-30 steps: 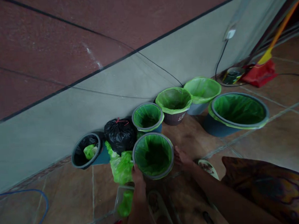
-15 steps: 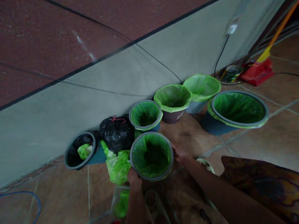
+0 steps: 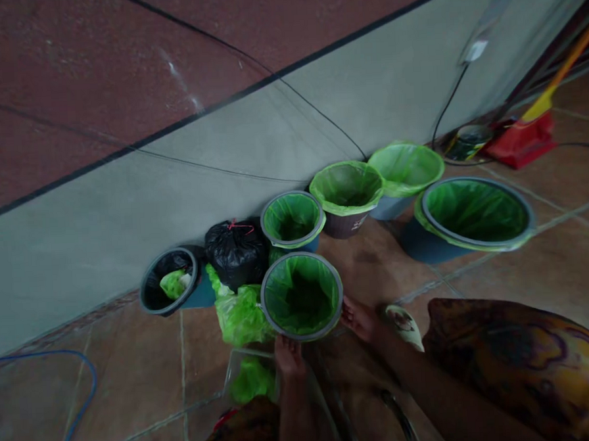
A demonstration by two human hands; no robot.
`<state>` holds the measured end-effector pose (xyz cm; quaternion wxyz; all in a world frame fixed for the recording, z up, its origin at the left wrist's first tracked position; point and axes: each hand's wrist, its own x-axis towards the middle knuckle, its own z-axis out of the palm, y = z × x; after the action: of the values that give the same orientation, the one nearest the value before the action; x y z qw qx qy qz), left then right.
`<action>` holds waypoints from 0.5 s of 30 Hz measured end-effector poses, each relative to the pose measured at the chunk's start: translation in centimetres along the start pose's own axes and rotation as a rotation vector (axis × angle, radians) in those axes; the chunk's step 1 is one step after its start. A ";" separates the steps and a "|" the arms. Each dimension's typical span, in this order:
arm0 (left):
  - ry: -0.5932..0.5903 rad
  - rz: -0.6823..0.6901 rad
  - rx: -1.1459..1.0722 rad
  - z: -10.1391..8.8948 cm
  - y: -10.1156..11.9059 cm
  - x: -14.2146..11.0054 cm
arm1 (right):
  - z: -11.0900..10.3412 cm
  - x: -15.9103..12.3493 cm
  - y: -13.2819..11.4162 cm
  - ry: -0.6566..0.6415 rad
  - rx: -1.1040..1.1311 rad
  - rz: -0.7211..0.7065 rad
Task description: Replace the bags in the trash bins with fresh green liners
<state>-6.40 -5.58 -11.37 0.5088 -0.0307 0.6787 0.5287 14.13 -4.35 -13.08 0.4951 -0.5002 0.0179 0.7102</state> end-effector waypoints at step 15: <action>-0.133 0.192 0.181 -0.1 -2.2 -2.5 | 0.5 -0.8 0.8 0.076 -0.009 -0.085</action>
<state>-4.03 -7.85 -11.07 0.5004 0.1157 0.6883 0.5124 13.19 -5.08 -12.59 0.5216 -0.5294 0.0120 0.6690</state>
